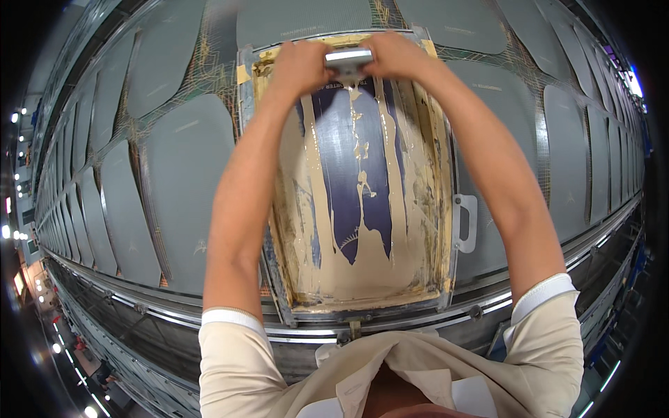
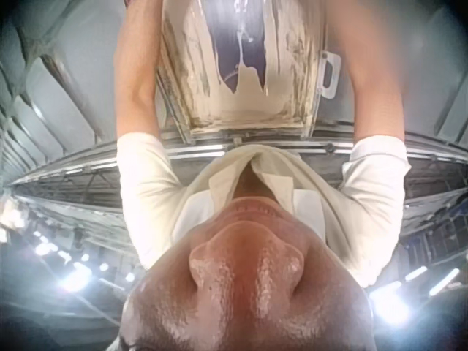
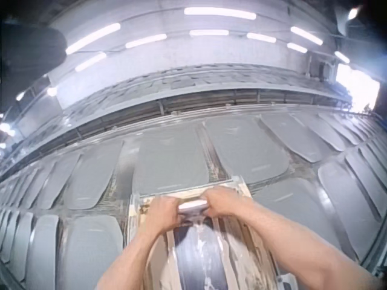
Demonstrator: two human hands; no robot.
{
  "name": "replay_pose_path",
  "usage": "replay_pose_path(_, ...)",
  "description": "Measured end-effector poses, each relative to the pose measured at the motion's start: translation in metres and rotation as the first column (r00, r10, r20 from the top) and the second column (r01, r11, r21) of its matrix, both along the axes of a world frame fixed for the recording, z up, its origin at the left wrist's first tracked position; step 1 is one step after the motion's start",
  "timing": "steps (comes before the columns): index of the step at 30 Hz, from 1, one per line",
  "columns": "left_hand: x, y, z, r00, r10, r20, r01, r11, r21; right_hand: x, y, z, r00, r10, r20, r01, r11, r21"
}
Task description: The person uses a squeegee to pull ink across a screen-printing frame mounted on a rail, repeatedly wiping the squeegee and reapplying ink to the screen. The person continues this cycle of pulling ink and cleaning the squeegee throughout the clip.
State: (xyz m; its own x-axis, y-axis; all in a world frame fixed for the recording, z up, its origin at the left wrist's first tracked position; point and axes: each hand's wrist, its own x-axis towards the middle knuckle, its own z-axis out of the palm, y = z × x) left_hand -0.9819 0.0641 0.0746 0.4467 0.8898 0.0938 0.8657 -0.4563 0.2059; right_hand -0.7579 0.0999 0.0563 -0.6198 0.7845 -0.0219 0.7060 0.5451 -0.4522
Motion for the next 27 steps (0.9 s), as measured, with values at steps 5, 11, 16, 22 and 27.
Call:
replay_pose_path(5, -0.022, 0.050, -0.027, 0.993, 0.033, 0.109, -0.020, 0.992, -0.122, -0.018, 0.050, -0.015, 0.997, -0.025, 0.079, 0.025, 1.000, -0.003)
replay_pose_path(11, 0.004, -0.001, 0.004, 0.984, 0.048, 0.169, -0.021, 0.987, -0.159, -0.005, 0.003, -0.007, 0.995, -0.047, 0.093, 0.043, 0.998, 0.051)
replay_pose_path(16, 0.006, -0.114, -0.007, 0.988, 0.008, 0.157, 0.001, 0.999, -0.052, 0.003, -0.115, -0.005, 1.000, -0.013, 0.007, 0.012, 0.999, 0.042)
replay_pose_path(22, 0.023, -0.317, -0.001, 0.969, 0.003, 0.248, 0.015, 0.997, -0.071, 0.018, -0.324, 0.015, 1.000, 0.021, -0.016, -0.021, 1.000, -0.003)
replay_pose_path(27, 0.030, -0.403, 0.001, 0.975, 0.008, 0.221, -0.005, 1.000, -0.018, 0.029, -0.413, 0.021, 1.000, 0.000, 0.011, 0.000, 1.000, -0.006)
